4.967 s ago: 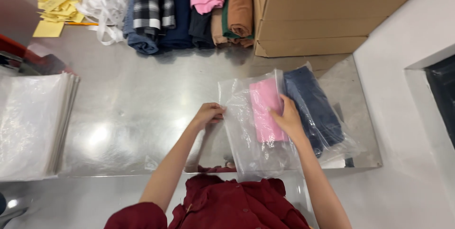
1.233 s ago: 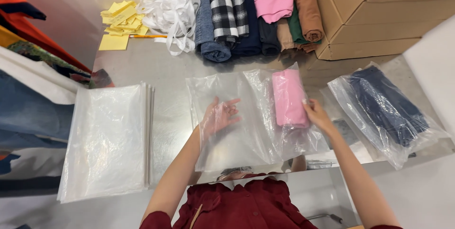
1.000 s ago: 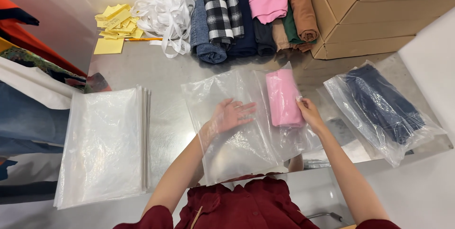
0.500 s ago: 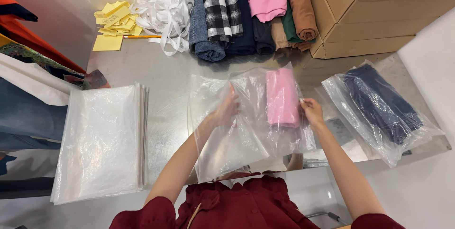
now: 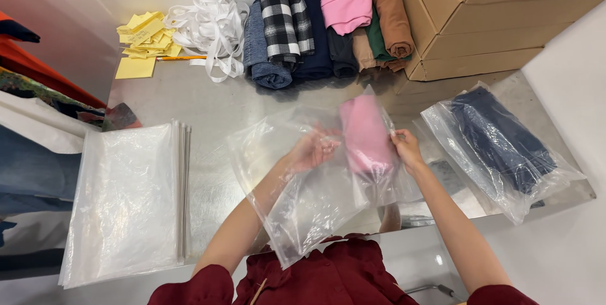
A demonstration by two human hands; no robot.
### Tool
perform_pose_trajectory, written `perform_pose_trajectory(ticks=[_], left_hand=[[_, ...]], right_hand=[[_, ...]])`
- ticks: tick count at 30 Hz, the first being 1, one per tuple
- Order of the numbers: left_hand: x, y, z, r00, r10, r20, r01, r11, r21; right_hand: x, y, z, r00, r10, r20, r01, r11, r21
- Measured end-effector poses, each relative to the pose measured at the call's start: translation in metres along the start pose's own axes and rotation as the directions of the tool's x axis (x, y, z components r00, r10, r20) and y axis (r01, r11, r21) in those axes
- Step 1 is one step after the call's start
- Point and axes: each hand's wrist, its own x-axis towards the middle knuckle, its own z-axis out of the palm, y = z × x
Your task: The person places folded clothes into clear plastic bags, seals them, and stacks them. They then untie a ribbon on a cardboard box, remove two packaged items, and place the empty box aside. The person continues to package another folded garment and stacks the sealed bags.
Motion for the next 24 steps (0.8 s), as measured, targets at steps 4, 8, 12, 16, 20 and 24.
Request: perform_pose_trajectory(ticks=[4,8,12,16,20,24], left_hand=[[0.035,-0.038,-0.016,0.889,0.284,-0.358,-0.185,0.940,0.286],[0.080,-0.043,-0.006,0.886,0.320,-0.335,-0.035,0.768,0.639],[0.042,-0.030,0.072,0.868,0.202,-0.453,0.103,0.820,0.563],[-0.006,0.006,0.136,0.811,0.144,-0.567,0.192,0.849,0.491],[-0.032,0.016,0.167,0.777,0.201,-0.596,0.100,0.896,0.433],[-0.074,0.038,0.140,0.775,0.158,-0.611,0.054,0.948,0.313]], right_hand=[[-0.005,-0.005,0.006,1.000,0.021,-0.002,-0.021,0.998,0.060],[-0.002,-0.005,0.011,1.000,0.016,-0.001,-0.016,0.994,0.104],[-0.027,-0.030,0.027,1.000,0.021,0.016,-0.023,0.992,0.125],[-0.051,-0.053,0.035,0.997,0.033,0.076,-0.048,0.978,0.205],[-0.042,-0.051,0.051,1.000,0.010,0.017,-0.012,0.989,0.147],[0.012,-0.016,0.028,0.980,-0.096,-0.172,0.096,0.995,-0.007]])
